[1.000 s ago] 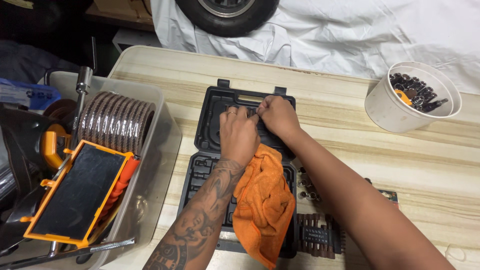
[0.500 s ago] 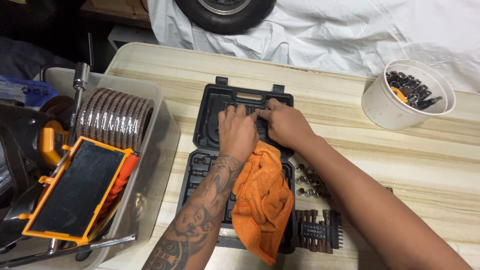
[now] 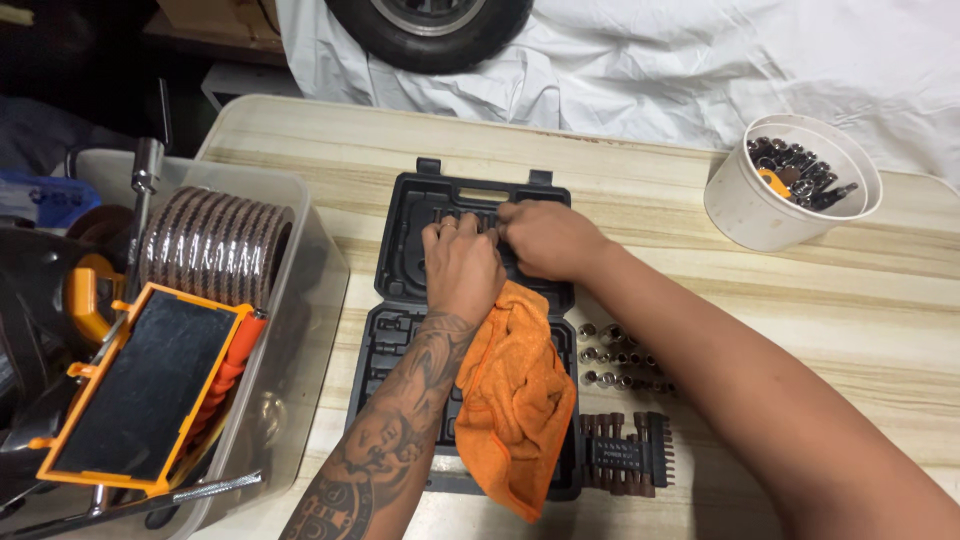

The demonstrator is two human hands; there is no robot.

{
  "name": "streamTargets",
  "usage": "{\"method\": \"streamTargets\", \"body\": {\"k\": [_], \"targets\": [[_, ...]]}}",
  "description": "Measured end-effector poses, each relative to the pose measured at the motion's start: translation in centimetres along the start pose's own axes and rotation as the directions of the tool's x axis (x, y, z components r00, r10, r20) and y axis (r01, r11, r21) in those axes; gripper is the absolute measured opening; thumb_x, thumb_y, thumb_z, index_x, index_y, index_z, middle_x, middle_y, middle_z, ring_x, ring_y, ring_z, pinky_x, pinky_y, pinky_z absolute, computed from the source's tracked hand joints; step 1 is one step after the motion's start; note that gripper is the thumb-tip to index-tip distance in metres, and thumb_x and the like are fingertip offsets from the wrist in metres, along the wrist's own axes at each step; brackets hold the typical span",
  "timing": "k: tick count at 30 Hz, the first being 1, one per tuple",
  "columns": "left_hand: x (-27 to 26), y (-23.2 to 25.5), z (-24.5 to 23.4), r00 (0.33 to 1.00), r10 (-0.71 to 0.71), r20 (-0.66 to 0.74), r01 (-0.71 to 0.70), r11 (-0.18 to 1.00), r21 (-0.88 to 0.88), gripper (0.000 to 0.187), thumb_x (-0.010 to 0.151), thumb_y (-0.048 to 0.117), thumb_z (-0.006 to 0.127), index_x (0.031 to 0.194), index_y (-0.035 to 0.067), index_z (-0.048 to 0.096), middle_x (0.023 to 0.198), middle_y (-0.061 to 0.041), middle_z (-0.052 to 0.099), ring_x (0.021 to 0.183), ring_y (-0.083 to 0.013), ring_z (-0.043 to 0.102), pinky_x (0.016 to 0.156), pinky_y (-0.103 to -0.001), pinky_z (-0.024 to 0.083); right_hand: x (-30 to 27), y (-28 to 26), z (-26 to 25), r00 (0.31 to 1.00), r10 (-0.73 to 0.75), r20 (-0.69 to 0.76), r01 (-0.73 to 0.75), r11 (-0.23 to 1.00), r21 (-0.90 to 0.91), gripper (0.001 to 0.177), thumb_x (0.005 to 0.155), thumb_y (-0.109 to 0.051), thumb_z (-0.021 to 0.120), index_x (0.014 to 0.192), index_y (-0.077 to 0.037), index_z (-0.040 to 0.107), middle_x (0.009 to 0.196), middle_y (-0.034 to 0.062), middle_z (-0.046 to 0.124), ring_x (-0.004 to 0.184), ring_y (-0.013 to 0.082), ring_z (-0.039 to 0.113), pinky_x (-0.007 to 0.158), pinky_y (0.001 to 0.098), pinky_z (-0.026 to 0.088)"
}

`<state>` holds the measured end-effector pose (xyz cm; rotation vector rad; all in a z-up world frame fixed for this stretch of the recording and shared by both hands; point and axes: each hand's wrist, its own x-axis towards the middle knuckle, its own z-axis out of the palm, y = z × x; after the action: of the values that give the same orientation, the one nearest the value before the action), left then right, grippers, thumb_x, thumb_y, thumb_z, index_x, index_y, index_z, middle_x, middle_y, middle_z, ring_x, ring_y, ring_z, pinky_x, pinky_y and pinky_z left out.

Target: The person wipes individual socket wrenches with an orange cloth and places them into a black tool case and onto the table.

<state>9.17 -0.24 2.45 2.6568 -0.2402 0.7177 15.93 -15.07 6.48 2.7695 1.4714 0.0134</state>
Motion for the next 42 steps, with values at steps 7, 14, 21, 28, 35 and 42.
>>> {"method": "streamTargets", "body": {"k": [7, 14, 21, 28, 35, 42], "targets": [[-0.2, -0.1, 0.1, 1.0, -0.005, 0.019, 0.005, 1.0, 0.008, 0.015, 0.079, 0.009, 0.069, 0.09, 0.006, 0.078, 0.095, -0.013, 0.066, 0.1, -0.0317, 0.059, 0.095, -0.048, 0.04, -0.2, -1.0, -0.3, 0.996, 0.088, 0.007, -0.088, 0.994, 0.06, 0.024, 0.072, -0.007, 0.068, 0.093, -0.001, 0.074, 0.107, 0.0147, 0.067, 0.1, 0.0345, 0.066, 0.085, 0.0441, 0.054], [0.3, 0.1, 0.1, 0.999, -0.029, 0.023, 0.028, 0.999, 0.015, 0.013, 0.085, 0.015, 0.069, 0.088, 0.008, 0.079, 0.095, -0.012, 0.068, 0.102, -0.0324, 0.06, 0.093, -0.048, 0.04, -3.7, -1.0, 0.7, 0.916, 0.22, -0.337, -0.071, 0.913, 0.402, 0.034, 0.079, -0.006, 0.066, 0.113, 0.001, 0.071, 0.112, 0.0175, 0.067, 0.102, 0.036, 0.063, 0.087, 0.0423, 0.051], [0.8, 3.2, -1.1, 0.995, 0.001, 0.102, 0.018, 0.983, -0.184, 0.016, 0.088, 0.022, 0.069, 0.091, 0.009, 0.079, 0.094, -0.01, 0.07, 0.097, -0.0315, 0.063, 0.089, -0.049, 0.043, -9.6, 0.6, -0.7, 0.581, 0.813, 0.02, -0.65, 0.45, 0.612, 0.015, 0.092, -0.014, 0.063, 0.09, -0.002, 0.071, 0.085, 0.0149, 0.074, 0.078, 0.031, 0.072, 0.077, 0.0424, 0.054], [-0.4, 6.9, -0.6, 0.968, 0.159, 0.195, -0.099, 0.954, -0.284, 0.013, 0.088, 0.016, 0.067, 0.088, 0.008, 0.078, 0.093, -0.012, 0.07, 0.095, -0.032, 0.063, 0.086, -0.047, 0.045, -10.7, -0.4, 2.5, 0.565, 0.825, 0.026, -0.747, 0.497, 0.441, 0.02, 0.084, -0.026, 0.072, 0.085, -0.006, 0.073, 0.084, 0.019, 0.073, 0.082, 0.0366, 0.07, 0.08, 0.0455, 0.054], [-1.3, 7.3, -0.7, 0.972, 0.171, 0.164, -0.118, 0.95, -0.29, 0.012, 0.088, 0.008, 0.065, 0.094, 0.006, 0.076, 0.093, -0.013, 0.069, 0.095, -0.0322, 0.063, 0.086, -0.045, 0.046, -10.6, -0.7, 4.1, 0.58, 0.809, -0.094, -0.707, 0.558, 0.434, 0.018, 0.084, -0.023, 0.071, 0.086, -0.005, 0.072, 0.087, 0.0188, 0.073, 0.085, 0.0376, 0.07, 0.081, 0.0469, 0.054], [-2.8, 5.2, -4.9, 0.993, 0.109, -0.035, -0.11, 0.83, -0.546, 0.019, 0.095, 0.006, 0.063, 0.111, 0.004, 0.073, 0.098, -0.013, 0.07, 0.095, -0.0323, 0.066, 0.087, -0.043, 0.051, -11.0, -6.9, -1.1, 0.688, 0.688, -0.231, -0.335, 0.584, 0.74, 0.018, 0.087, -0.022, 0.071, 0.09, -0.004, 0.068, 0.082, 0.0123, 0.07, 0.07, 0.0281, 0.067, 0.065, 0.0368, 0.053]]}}
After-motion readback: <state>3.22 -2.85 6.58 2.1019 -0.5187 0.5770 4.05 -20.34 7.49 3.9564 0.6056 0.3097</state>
